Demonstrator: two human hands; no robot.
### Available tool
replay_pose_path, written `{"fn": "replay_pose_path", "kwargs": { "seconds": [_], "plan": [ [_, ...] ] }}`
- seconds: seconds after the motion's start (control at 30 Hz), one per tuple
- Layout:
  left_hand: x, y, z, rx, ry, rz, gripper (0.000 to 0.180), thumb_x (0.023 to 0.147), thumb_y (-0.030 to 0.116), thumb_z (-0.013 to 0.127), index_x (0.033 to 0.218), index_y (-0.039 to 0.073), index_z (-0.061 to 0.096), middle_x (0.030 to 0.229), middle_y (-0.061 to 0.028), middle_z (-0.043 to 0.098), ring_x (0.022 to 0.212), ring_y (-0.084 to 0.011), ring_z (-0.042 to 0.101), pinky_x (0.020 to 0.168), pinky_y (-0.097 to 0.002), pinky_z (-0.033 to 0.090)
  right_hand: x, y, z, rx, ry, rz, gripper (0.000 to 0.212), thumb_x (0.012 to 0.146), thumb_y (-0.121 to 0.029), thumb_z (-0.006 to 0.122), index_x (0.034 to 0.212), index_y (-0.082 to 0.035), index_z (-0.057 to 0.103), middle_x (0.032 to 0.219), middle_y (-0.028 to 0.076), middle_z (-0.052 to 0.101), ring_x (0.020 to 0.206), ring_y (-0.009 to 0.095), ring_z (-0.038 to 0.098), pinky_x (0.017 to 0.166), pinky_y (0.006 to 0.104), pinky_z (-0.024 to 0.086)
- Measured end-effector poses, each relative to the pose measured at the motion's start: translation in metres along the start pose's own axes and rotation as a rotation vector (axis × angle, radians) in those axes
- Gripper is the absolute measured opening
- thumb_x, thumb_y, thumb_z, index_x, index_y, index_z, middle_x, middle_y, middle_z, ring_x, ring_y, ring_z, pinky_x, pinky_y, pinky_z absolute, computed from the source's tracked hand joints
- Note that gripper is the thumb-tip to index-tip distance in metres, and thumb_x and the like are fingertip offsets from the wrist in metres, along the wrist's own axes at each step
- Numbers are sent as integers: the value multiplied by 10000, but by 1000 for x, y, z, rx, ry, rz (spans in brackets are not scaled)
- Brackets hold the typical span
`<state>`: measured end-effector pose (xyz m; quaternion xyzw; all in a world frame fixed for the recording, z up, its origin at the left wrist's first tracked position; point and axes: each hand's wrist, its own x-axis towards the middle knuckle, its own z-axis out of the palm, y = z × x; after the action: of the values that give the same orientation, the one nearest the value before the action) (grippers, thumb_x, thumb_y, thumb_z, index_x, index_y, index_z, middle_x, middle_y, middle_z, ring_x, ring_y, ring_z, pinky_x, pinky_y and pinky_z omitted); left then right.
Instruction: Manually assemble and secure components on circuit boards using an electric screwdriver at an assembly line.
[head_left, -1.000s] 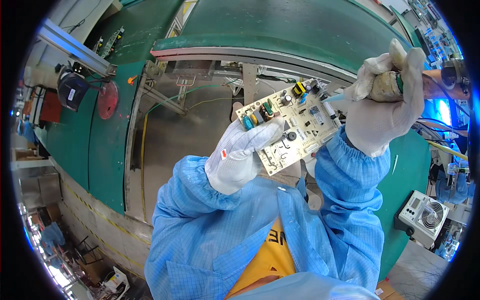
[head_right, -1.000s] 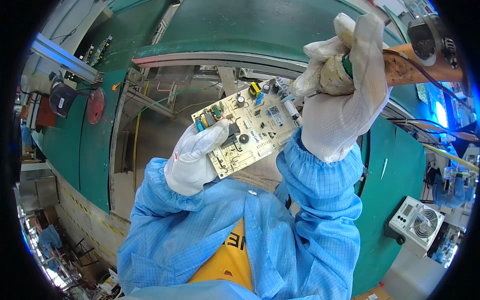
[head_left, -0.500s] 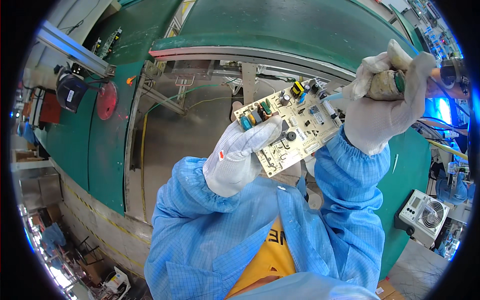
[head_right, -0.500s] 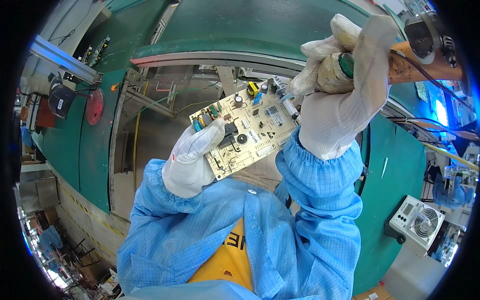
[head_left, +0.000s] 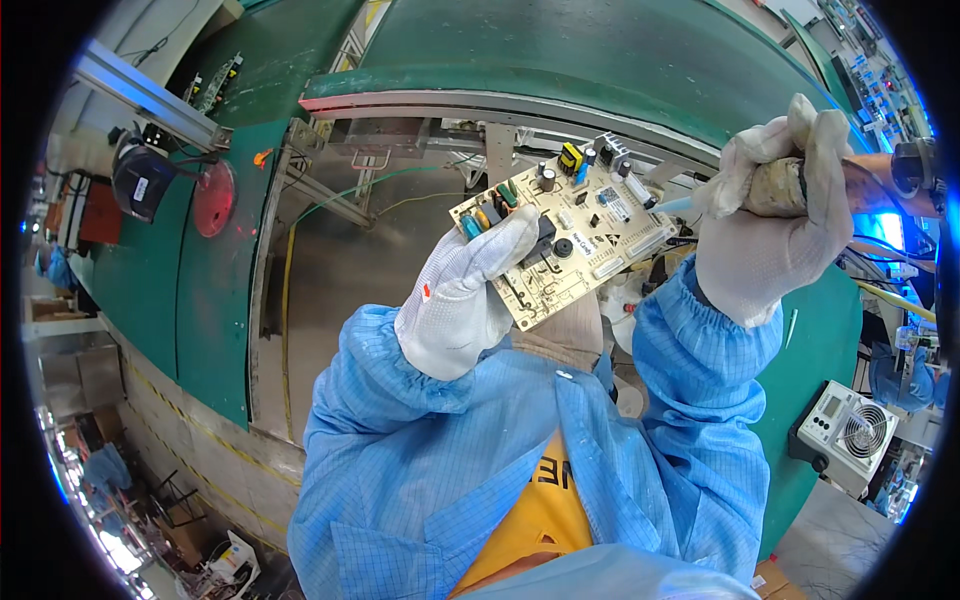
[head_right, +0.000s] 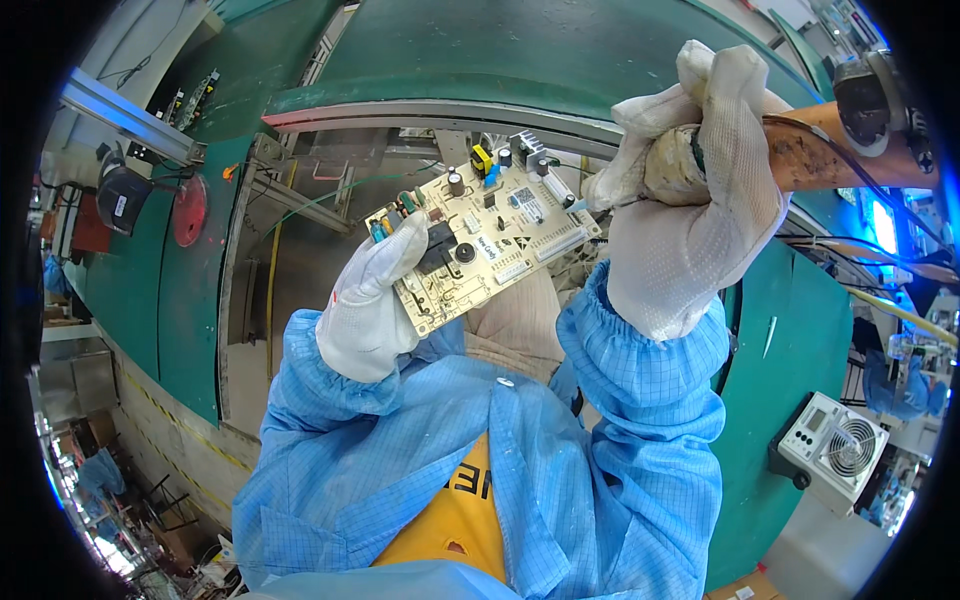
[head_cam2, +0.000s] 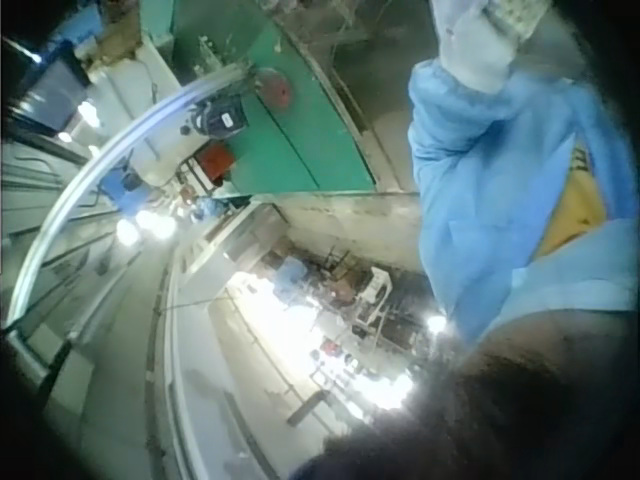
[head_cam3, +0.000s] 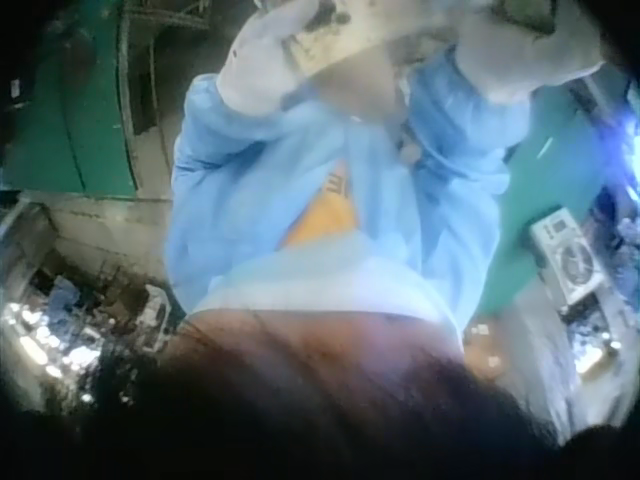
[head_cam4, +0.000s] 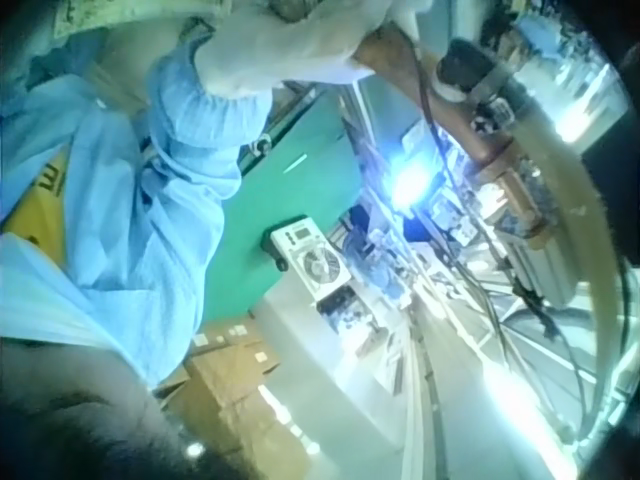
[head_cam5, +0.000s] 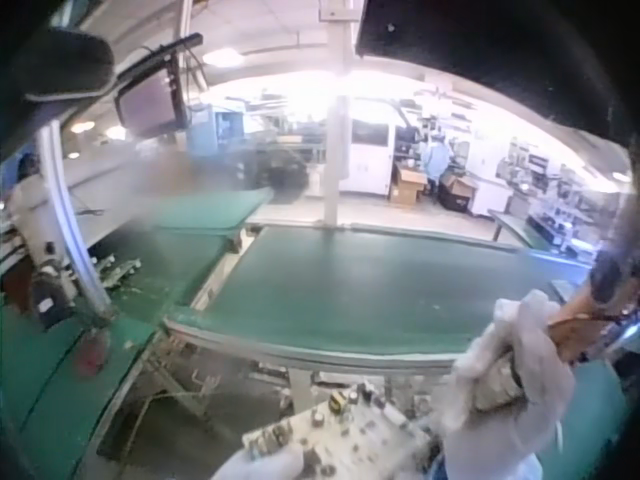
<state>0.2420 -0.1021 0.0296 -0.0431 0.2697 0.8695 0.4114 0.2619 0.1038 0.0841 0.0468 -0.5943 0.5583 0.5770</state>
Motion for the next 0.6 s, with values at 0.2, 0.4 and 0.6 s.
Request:
{"fn": "replay_pose_path", "kwargs": {
  "seconds": [0.2, 0.4, 0.6],
  "plan": [
    [2, -1, -3, -14, 29, -15, 327, 891, 117, 616, 1180, -12, 537, 1108, -137, 628, 1010, -238, 645, 881, -345, 558, -1, 1, 4, -23, -13, -41, 363, 959, -300, 479, 974, 13, 661, 671, 117, 588, 363, 135, 449, 345, 222, 357],
    [2, -1, -5, -39, -14, -10, 332, 894, 110, 612, 1188, -19, 527, 1119, -140, 624, 1028, -235, 638, 883, -343, 555, 3, 5, 1, -149, -5, -135, 475, 962, -414, 478, 974, 26, 659, 680, 136, 589, 384, 148, 472, 347, 226, 385],
    [17, -7, -32, 182, -30, 29, 343, 890, 108, 609, 1197, -24, 530, 1137, -117, 624, 1037, -197, 631, 885, -305, 534, 11, -10, -9, 71, 29, 100, 612, 920, -509, 482, 1024, 75, 631, 779, 167, 604, 560, 179, 570, 356, 242, 402]
  ]
}}
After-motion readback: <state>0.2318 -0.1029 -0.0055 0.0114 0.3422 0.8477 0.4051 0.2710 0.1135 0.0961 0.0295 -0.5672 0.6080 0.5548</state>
